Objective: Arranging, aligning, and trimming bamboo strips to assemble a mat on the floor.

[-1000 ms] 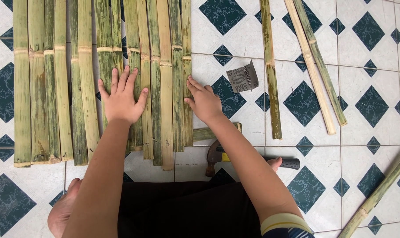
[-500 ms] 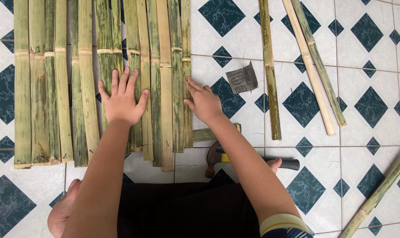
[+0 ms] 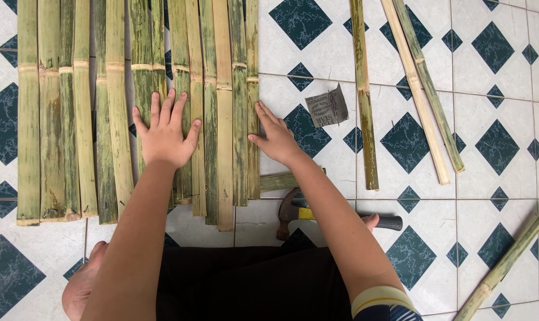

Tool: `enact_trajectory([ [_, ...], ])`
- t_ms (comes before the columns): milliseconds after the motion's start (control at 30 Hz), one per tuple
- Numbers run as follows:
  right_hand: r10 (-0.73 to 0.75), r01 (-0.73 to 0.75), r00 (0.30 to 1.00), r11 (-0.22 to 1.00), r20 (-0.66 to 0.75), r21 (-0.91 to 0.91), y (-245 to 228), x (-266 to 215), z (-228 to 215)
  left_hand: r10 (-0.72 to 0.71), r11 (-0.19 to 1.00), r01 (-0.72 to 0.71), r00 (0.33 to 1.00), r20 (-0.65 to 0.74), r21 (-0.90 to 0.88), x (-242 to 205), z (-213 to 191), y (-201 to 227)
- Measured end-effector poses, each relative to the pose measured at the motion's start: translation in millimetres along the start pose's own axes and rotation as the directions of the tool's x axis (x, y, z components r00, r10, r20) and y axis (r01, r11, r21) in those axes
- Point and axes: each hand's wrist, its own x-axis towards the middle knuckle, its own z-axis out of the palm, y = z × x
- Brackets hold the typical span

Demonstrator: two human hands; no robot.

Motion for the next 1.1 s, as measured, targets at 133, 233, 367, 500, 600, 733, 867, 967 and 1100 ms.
enact_trajectory([
  [133, -0.027, 0.026, 1.0, 0.994, 0.015, 0.103, 6.7, 0.5, 0.5, -0.006, 1.0, 0.006, 1.0, 0.013, -0.005, 0.1, -0.4, 0.4],
  [233, -0.039, 0.034, 0.999, 0.987, 0.025, 0.16, 4.2, -2.7, -0.4, -0.016, 1.0, 0.016, 1.0, 0.015, -0.008, -1.2, 0.1, -0.3],
  [367, -0.043, 0.037, 0.999, 0.981, 0.028, 0.188, 0.7, -5.8, -5.3, -0.017, 1.0, 0.017, 1.0, 0.02, 0.005, -0.1, -1.2, 1.6],
  [500, -0.054, 0.046, 0.998, 0.981, 0.035, 0.186, -5.4, -10.0, -10.9, -0.016, 1.0, 0.016, 1.0, 0.017, -0.003, -0.2, -1.0, 0.8],
  [600, -0.069, 0.057, 0.996, 0.98, 0.056, 0.192, 9.1, -1.6, -3.1, -0.007, 1.0, 0.007, 1.0, 0.013, -0.004, -0.8, -0.1, 0.1],
  [733, -0.296, 0.311, 0.942, 0.946, -0.158, 0.087, -17.2, -39.6, -51.2, -0.008, 1.0, 0.008, 0.999, 0.042, -0.007, 0.0, -1.1, 0.2],
  [867, -0.189, 0.167, 0.769, 0.982, -0.61, -0.093, 15.3, -65.3, -85.8, 0.013, 0.999, -0.012, 1.0, 0.007, -0.033, -1.4, -0.6, 0.8],
  [967, -0.013, -0.137, 0.596, 0.984, -0.803, -0.117, 81.0, -76.6, -96.3, 0.02, 0.999, -0.021, 1.0, -0.018, -0.042, 1.7, 0.9, -1.3],
  [1100, 0.518, -0.698, 0.438, 0.711, -0.734, 0.085, 196.4, -87.4, -81.8, 0.026, 0.998, -0.027, 0.999, -0.023, -0.054, -0.6, 0.7, -0.6],
])
